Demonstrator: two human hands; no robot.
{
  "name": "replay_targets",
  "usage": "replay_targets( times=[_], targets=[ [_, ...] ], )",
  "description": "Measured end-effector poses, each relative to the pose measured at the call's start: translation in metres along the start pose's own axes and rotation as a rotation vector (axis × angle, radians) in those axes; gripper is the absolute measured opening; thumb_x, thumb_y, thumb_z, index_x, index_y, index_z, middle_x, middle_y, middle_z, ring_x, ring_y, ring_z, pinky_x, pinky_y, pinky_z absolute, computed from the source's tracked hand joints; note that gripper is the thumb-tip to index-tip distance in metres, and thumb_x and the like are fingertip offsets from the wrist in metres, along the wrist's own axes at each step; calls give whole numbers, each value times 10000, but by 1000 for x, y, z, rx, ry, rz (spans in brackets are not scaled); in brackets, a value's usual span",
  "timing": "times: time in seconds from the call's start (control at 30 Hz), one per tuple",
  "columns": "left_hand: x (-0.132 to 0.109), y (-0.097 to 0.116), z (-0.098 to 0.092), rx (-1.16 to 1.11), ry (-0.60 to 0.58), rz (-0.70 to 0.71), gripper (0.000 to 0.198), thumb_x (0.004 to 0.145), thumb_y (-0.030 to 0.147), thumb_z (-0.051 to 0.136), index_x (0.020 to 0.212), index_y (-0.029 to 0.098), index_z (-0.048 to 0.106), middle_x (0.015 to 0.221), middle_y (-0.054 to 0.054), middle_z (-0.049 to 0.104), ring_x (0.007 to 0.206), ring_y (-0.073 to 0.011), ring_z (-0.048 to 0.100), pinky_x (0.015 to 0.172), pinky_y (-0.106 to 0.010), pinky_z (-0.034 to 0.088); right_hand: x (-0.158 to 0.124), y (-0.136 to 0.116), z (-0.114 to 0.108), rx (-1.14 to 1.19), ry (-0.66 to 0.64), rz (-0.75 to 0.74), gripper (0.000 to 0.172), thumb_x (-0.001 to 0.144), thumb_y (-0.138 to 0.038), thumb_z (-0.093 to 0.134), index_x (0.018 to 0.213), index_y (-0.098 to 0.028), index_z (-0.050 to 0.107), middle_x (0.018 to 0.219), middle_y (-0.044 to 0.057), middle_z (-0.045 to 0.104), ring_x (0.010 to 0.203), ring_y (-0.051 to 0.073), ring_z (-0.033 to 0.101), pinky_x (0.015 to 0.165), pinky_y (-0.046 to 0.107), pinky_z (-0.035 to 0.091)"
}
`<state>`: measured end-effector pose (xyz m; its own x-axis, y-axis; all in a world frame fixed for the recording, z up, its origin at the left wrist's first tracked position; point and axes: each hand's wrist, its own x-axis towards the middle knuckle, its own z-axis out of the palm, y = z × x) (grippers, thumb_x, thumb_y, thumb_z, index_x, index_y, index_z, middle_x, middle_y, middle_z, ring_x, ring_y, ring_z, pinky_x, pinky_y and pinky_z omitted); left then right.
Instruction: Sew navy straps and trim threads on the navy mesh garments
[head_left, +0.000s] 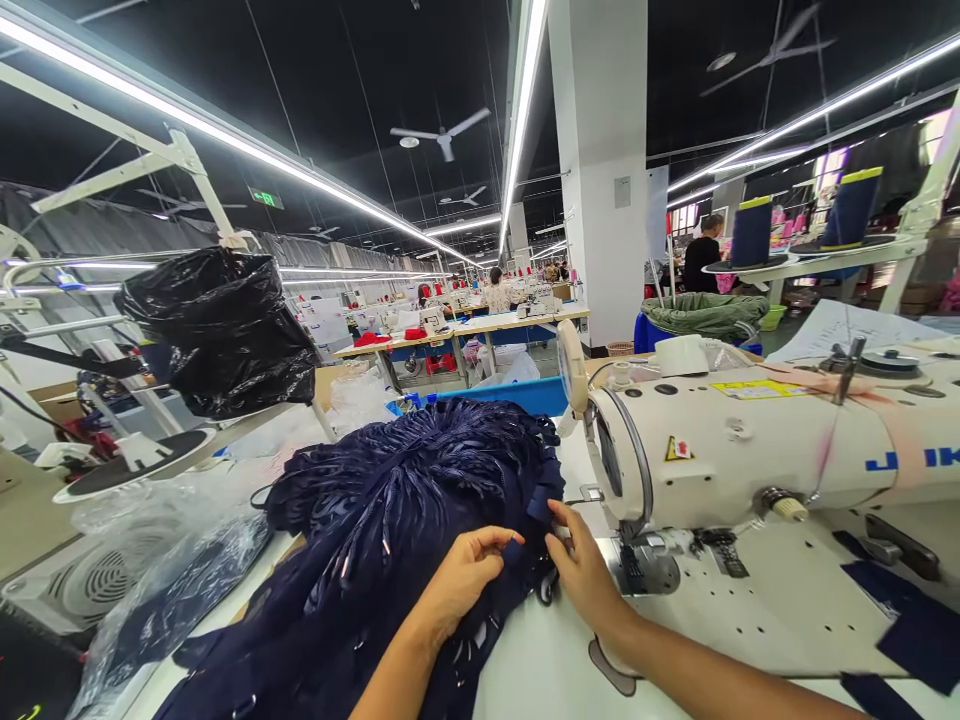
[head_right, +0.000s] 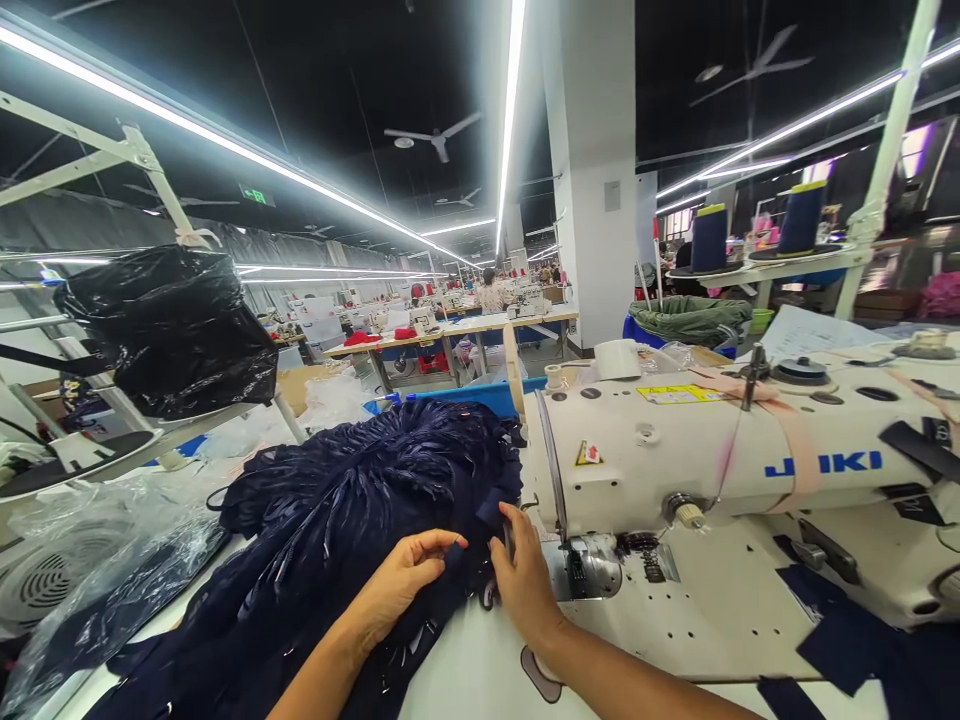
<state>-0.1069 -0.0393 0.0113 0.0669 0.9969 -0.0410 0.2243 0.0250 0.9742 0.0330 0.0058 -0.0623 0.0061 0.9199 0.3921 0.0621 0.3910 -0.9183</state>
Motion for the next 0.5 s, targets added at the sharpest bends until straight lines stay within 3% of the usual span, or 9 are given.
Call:
replay_targets(
  times=[0.17, 0.27, 0.37, 0.5],
  targets=[
    [-20, -9, -17, 137, 70, 68, 95, 510, 156, 376, 520, 183, 467, 493, 67, 366, 514, -104, 297, 515, -231, 230, -3, -7, -5, -73, -81, -57, 268, 802, -257, 359, 992, -170, 528, 925, 82, 632, 877, 201, 583, 723, 327, 457],
    [-56, -14, -43, 213, 66, 70, 76, 474, 169, 361, 475, 185, 435, 489, 53, 380, 524, -117, 320, 539, -248, 246, -14, -21, -7, -109, -216, -133, 215, 820, -236, 368, 843, -183, 576, 688, 30, 631, 672, 175, 591, 596, 284, 454],
    [-101, -15, -63, 302, 94, 43, 65, 497, 178, 344, 483, 195, 405, 524, 38, 396, 534, -125, 340, 550, -258, 266, -27, -31, -8, -125, -369, -250, 179, 791, -213, 430, 713, -206, 591, 611, 1, 600, 634, 171, 561, 623, 296, 428],
    [-143, -13, -67, 407, 135, 20, 74, 531, 173, 326, 498, 199, 387, 559, 19, 402, 551, -134, 364, 557, -265, 292, -37, -36, -11, -127, -475, -380, 169, 788, -186, 439, 715, -212, 590, 624, 9, 574, 651, 180, 529, 642, 320, 398]
  ],
)
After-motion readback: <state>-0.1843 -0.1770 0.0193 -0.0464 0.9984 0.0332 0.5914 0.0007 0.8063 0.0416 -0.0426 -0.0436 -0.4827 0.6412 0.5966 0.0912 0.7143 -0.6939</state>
